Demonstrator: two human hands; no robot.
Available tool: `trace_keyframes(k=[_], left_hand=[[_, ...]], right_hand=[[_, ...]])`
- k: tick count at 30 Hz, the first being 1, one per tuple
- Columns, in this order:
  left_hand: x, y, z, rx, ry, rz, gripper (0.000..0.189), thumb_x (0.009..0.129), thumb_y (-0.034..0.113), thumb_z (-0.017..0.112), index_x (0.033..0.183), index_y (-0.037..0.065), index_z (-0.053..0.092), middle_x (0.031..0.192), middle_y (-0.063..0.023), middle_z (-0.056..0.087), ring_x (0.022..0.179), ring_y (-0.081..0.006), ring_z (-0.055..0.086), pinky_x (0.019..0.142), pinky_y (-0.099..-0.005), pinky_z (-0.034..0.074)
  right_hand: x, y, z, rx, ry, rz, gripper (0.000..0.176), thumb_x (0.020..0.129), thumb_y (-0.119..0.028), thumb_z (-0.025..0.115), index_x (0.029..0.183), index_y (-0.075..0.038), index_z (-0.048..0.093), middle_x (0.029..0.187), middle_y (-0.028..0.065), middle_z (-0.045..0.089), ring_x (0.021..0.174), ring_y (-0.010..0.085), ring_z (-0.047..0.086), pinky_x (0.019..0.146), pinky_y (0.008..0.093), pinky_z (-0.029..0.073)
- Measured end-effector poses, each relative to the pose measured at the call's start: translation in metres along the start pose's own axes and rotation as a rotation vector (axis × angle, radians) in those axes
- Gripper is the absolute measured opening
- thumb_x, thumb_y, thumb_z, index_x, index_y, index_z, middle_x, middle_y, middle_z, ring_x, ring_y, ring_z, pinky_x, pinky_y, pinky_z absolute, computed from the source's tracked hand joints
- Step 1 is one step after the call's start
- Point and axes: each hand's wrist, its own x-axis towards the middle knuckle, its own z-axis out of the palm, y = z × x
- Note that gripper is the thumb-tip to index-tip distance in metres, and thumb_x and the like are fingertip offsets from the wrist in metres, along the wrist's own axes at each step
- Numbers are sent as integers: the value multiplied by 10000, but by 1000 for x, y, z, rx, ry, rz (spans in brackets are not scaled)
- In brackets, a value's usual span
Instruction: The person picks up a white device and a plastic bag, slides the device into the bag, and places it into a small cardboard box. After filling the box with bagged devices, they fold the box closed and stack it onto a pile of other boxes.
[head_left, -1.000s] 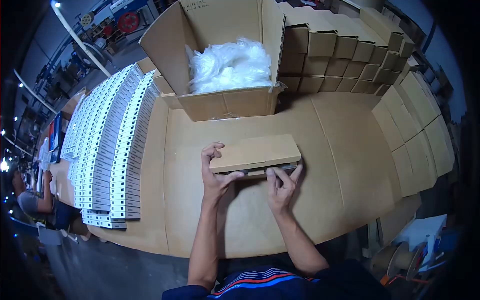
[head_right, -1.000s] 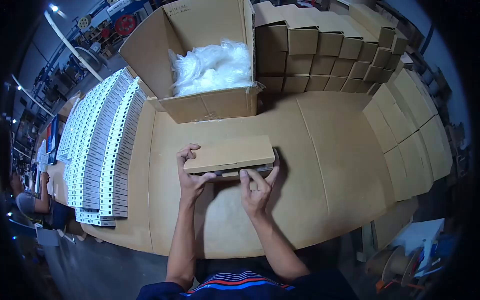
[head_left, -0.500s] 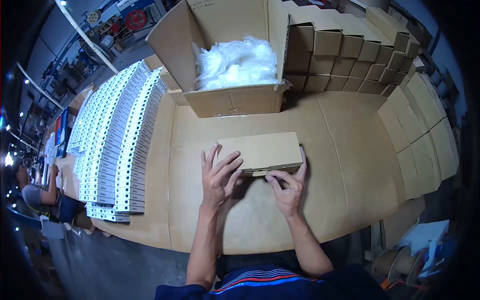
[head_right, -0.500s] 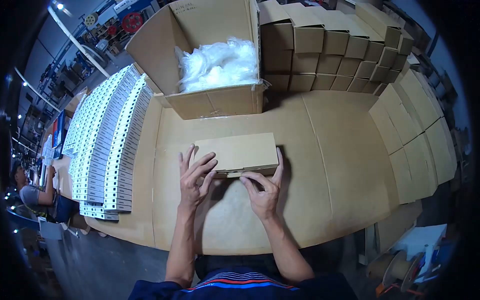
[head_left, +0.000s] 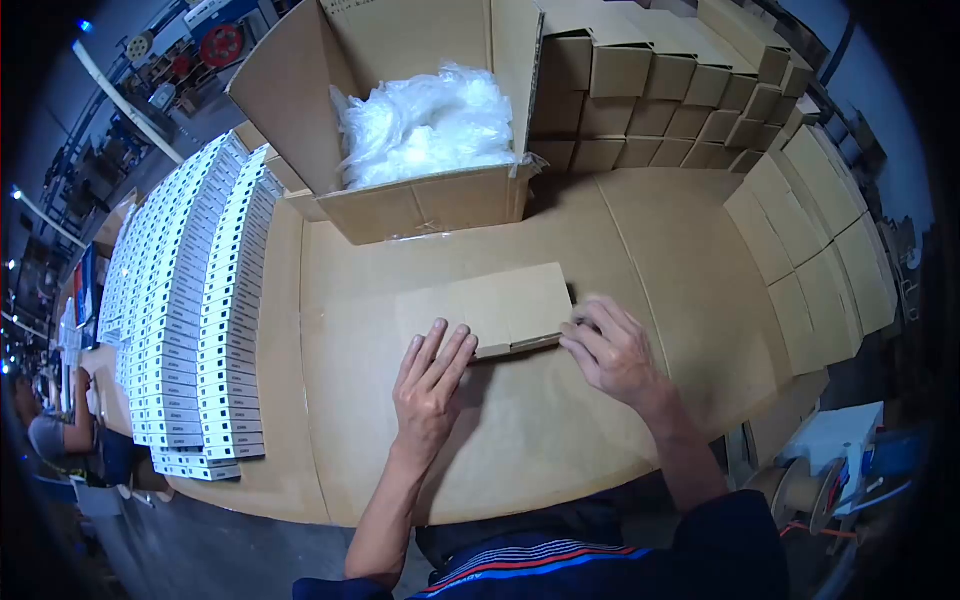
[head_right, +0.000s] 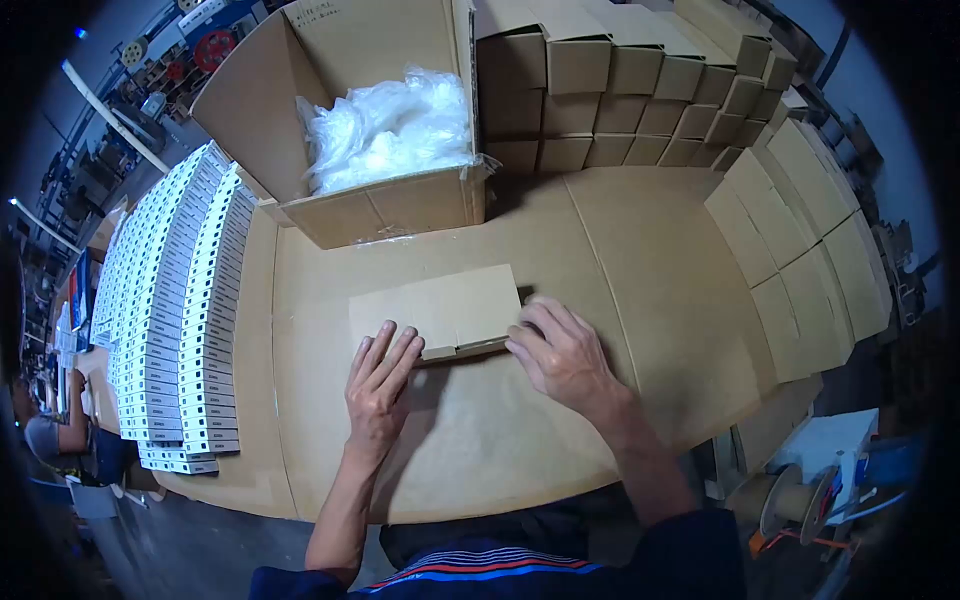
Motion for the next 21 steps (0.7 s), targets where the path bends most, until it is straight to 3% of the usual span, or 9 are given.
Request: trace_keyframes(k=[1, 2, 6, 9, 10, 13, 14, 17, 21], left_hand=[[1, -1, 0, -14, 5, -3, 526, 852, -79, 624, 1334, 120, 697, 1389, -66, 675, 1396, -325, 545, 1122, -532, 435], [3, -3, 0, -20, 34, 16, 539, 834, -89, 623, 1326, 116, 701, 1378, -67, 682, 1386, -319, 556, 1112, -514, 440], [3, -5, 0, 33, 47, 37, 525, 833, -60, 630, 1318, 127, 702, 1367, -43, 688, 1362, -275, 581, 1106, -474, 449], [3, -2, 3, 14, 99, 27, 496, 842, -53, 633, 1301, 121, 709, 1341, -36, 703, 1360, -272, 583, 1097, -479, 459], [-2, -2, 8, -23, 121, -6, 436, 852, -26, 666, 1255, 129, 729, 1305, -23, 719, 1351, -265, 590, 1171, -522, 374], [-8, 20, 13, 53, 196, -101, 346, 861, 7, 729, 1181, 136, 760, 1281, -13, 732, 1349, -268, 594, 1253, -553, 202], [-12, 22, 18, 28, 245, -104, 273, 858, 79, 788, 1122, 146, 773, 1249, 0, 742, 1354, -270, 586, 1268, -584, 85], [-15, 30, 23, 25, 321, -168, 243, 856, 102, 797, 1095, 144, 777, 1211, 5, 753, 1356, -285, 575, 1263, -604, 70], [-12, 28, 23, 89, 348, -231, 149, 841, 172, 825, 987, 179, 794, 1366, -15, 656, 1432, -358, 444, 1237, -663, 34]], right_hand=[[7, -3, -5, -52, -2, -58, 165, 817, -52, 787, 957, 0, 717, 1196, 140, 656, 1154, 316, 649, 933, 430, 557], [-1, 2, 0, -9, -160, -30, 368, 844, -146, 775, 1182, -22, 700, 1453, 133, 560, 1381, 330, 509, 1142, 516, 427], [-8, -19, 53, -79, -199, 99, 703, 934, -245, 692, 1564, -93, 421, 1634, 77, 396, 1505, 315, 356, 1235, 646, 181], [-6, -42, 72, -155, -130, 228, 707, 937, -263, 690, 1573, -123, 415, 1658, 52, 361, 1498, 320, 363, 1237, 645, 163], [-2, -50, 70, -117, -25, 249, 590, 900, -237, 744, 1459, -143, 579, 1587, 30, 481, 1467, 322, 411, 1243, 605, 179], [-17, -40, 95, 125, 246, 191, 385, 835, -167, 811, 1215, -150, 757, 1399, 12, 663, 1403, 312, 493, 1236, 560, 223], [-17, -42, 102, 306, 358, 307, 200, 781, -109, 850, 972, -158, 819, 1219, -18, 755, 1340, 292, 556, 1232, 527, 246], [-18, -38, 101, 360, 379, 259, 162, 798, -99, 839, 946, -159, 814, 1219, -9, 755, 1328, 286, 565, 1229, 537, 250], [-14, -41, 97, 360, 373, 306, 104, 797, -115, 846, 886, -128, 794, 1221, 7, 749, 1335, 296, 558, 1224, 552, 252]])
